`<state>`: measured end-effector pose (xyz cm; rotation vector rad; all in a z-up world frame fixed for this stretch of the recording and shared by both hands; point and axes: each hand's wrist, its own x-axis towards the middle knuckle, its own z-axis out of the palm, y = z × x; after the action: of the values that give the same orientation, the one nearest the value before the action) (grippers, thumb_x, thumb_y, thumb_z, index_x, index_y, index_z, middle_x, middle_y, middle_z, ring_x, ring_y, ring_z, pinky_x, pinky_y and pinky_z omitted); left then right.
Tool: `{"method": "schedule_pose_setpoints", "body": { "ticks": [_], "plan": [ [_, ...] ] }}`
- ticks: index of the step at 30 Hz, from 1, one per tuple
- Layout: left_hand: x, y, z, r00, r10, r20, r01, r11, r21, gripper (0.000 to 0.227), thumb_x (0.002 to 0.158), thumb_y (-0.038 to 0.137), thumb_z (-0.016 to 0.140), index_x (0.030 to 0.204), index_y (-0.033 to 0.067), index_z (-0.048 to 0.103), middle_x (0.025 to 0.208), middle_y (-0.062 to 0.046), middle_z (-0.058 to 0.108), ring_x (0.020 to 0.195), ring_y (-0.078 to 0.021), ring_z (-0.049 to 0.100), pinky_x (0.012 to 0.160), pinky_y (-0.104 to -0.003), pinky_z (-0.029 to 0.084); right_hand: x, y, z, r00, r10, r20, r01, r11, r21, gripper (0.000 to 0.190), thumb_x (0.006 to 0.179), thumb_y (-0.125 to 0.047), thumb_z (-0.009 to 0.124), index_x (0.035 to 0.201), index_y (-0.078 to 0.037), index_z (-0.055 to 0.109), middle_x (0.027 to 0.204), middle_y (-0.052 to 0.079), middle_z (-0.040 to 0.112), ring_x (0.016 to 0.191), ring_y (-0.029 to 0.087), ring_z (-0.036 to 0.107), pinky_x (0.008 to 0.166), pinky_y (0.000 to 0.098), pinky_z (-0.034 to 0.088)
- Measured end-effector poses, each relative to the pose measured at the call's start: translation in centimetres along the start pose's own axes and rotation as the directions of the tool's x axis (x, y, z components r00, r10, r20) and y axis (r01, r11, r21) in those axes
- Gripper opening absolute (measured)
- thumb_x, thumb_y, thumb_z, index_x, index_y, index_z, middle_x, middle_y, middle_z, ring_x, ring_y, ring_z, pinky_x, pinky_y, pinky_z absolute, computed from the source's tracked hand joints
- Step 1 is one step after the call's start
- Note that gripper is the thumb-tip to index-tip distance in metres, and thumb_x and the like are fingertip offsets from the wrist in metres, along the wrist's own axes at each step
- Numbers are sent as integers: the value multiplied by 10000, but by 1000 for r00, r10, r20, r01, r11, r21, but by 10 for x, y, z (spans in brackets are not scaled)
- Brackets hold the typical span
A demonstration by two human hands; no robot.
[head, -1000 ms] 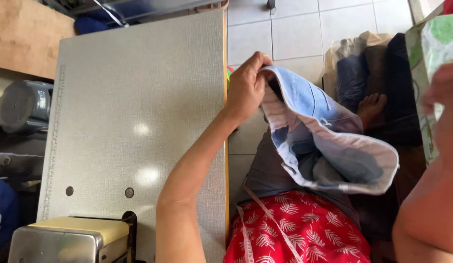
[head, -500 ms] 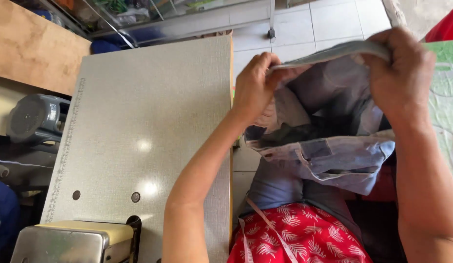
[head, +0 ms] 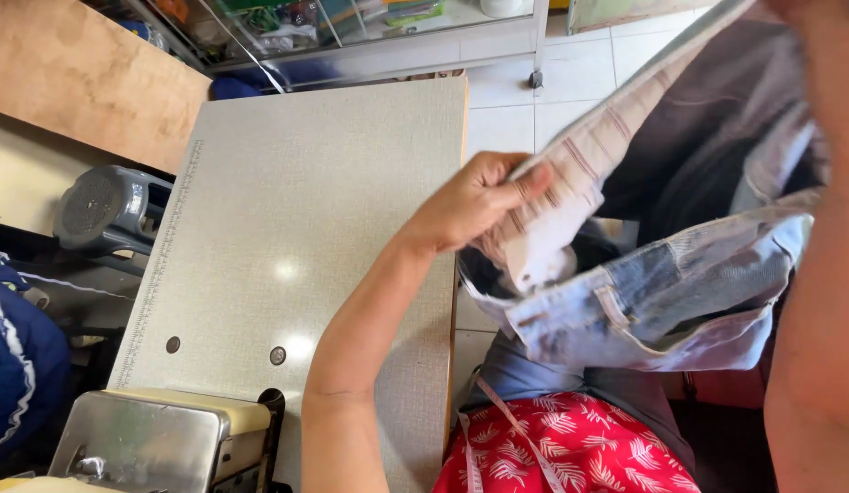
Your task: Manually inspecting and preparing denim jeans by checking the waistband, pockets, and seams at a sewing workstation.
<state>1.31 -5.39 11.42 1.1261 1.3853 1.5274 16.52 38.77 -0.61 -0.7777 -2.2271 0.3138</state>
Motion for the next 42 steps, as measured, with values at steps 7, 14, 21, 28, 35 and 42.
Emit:
{"method": "schedule_pose_setpoints", "body": {
  "ticks": [7,14,21,28,35,42],
  "plan": [
    [16,-67,-25,980,-199,-25,183,937,-296,333,926,401,700,974,73,720,945,-74,758,836,-219,737,713,-350,632,-36,-159,-50,871,-489,-46,491,865,103,486,968,16,961,1384,125,735,1287,287,732,1151,450,665,930,484,499],
    [26,-79,-38,932,-313,-185,212,882,-422,201,961,299,701,889,115,739,857,-14,760,750,-138,713,668,-307,575,-118,-214,-118,821,-520,237,383,809,446,277,984,-52,776,1242,25,709,1113,136,759,965,224,728,874,360,582],
    [24,-86,-49,905,-298,-305,164,904,-396,210,880,318,781,968,129,755,994,11,755,1014,-144,674,935,-310,504,-222,-190,-60,390,-433,812,298,894,334,297,850,-260,636,1147,-264,635,1024,-40,767,870,254,753,754,464,536],
    [32,-102,-50,833,-421,-360,188,825,-532,338,884,274,758,1156,73,736,1124,-67,765,1104,-219,709,962,-367,567,-279,-229,-53,-79,-671,737,356,671,650,529,1054,-274,535,1486,9,419,1516,146,491,647,341,781,552,521,602],
    [23,-117,-47,921,-215,-326,109,944,-312,148,951,308,724,903,174,765,906,60,740,930,-105,635,927,-276,440,-183,-211,-52,750,-292,594,13,904,427,508,908,-91,673,1393,-76,524,1321,82,702,1030,230,757,832,409,570],
    [11,-110,-24,966,-257,-38,233,921,-313,237,1004,306,660,1125,111,718,902,-2,704,776,-145,657,692,-289,551,-156,-182,-30,899,-132,418,-33,930,366,342,901,50,549,1243,36,545,1138,159,737,1052,360,708,924,509,521]
  ]
}}
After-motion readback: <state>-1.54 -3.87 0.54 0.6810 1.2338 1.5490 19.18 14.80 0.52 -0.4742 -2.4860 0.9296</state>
